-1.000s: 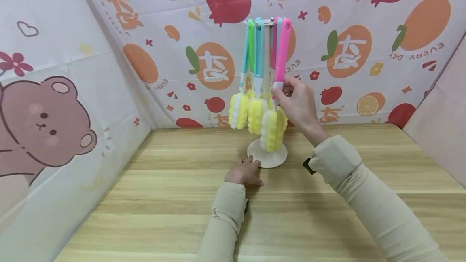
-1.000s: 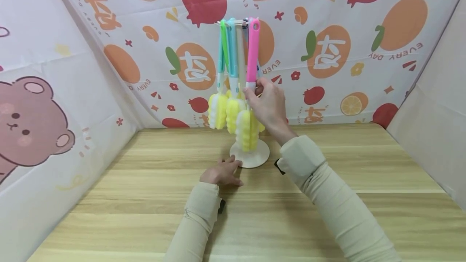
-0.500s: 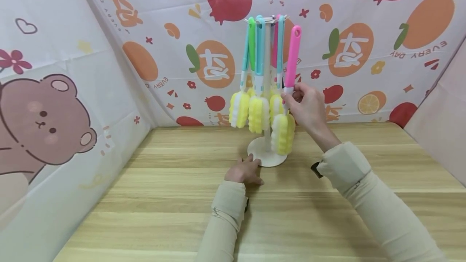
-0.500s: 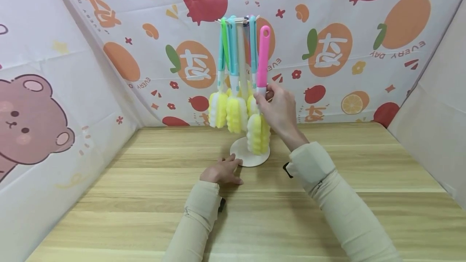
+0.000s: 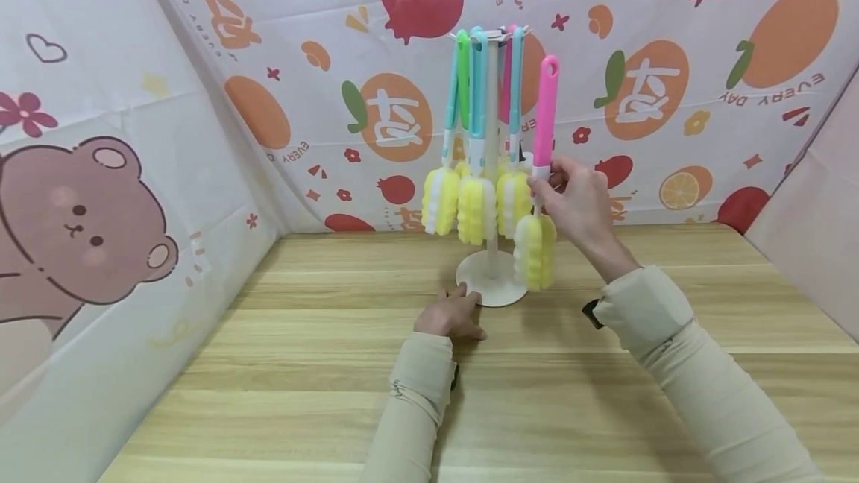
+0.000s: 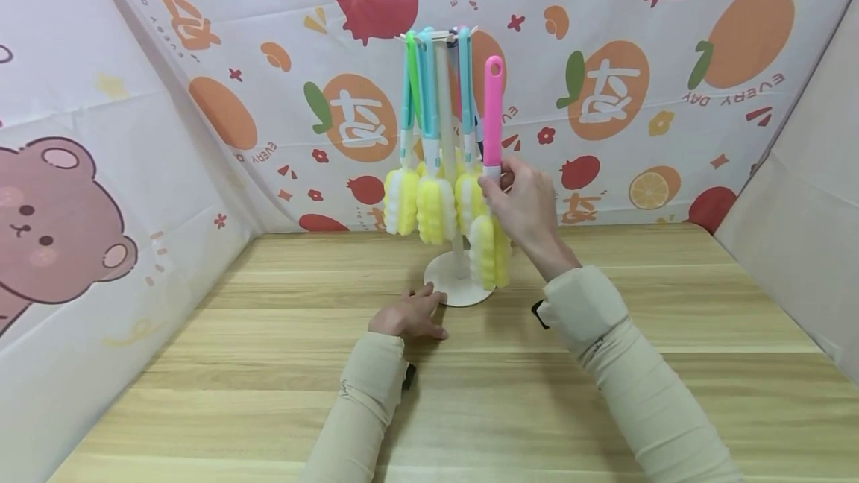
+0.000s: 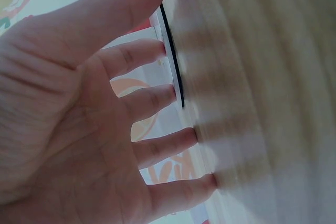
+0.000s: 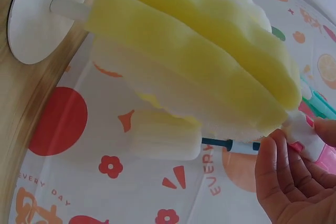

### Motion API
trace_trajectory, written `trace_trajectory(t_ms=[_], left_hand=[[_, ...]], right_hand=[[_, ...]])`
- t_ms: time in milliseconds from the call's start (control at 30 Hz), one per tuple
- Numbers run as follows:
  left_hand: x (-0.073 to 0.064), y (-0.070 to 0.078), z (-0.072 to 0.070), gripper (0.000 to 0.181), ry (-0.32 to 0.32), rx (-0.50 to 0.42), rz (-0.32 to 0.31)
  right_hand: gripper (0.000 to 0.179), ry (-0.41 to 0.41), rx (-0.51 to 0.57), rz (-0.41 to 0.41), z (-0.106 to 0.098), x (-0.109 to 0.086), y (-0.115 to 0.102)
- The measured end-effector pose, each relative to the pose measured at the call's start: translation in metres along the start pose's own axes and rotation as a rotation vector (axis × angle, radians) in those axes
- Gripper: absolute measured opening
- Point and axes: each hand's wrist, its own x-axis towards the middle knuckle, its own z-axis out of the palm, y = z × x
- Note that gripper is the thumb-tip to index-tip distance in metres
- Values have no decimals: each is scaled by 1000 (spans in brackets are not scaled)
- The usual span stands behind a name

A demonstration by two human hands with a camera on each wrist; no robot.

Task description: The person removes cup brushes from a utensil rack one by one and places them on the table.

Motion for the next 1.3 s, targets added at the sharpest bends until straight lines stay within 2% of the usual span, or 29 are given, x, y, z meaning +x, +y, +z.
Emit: trace_trajectory(t_ms=[333,767,1033,1300], left_hand=[[0,1,1,61,0,4,4],[2,0,1,61,-1,-16,9],[3,0,1,61,3,-15,10],[3,-2,2,62,-4,-17,8]], right_hand=[[24,-25,-68,11,-10,1,14],[20,-60,-152,-46,-15,2,32],[24,-112,-171,-5,-26,4,40],[26,-177,-194,77,-34,5,47]])
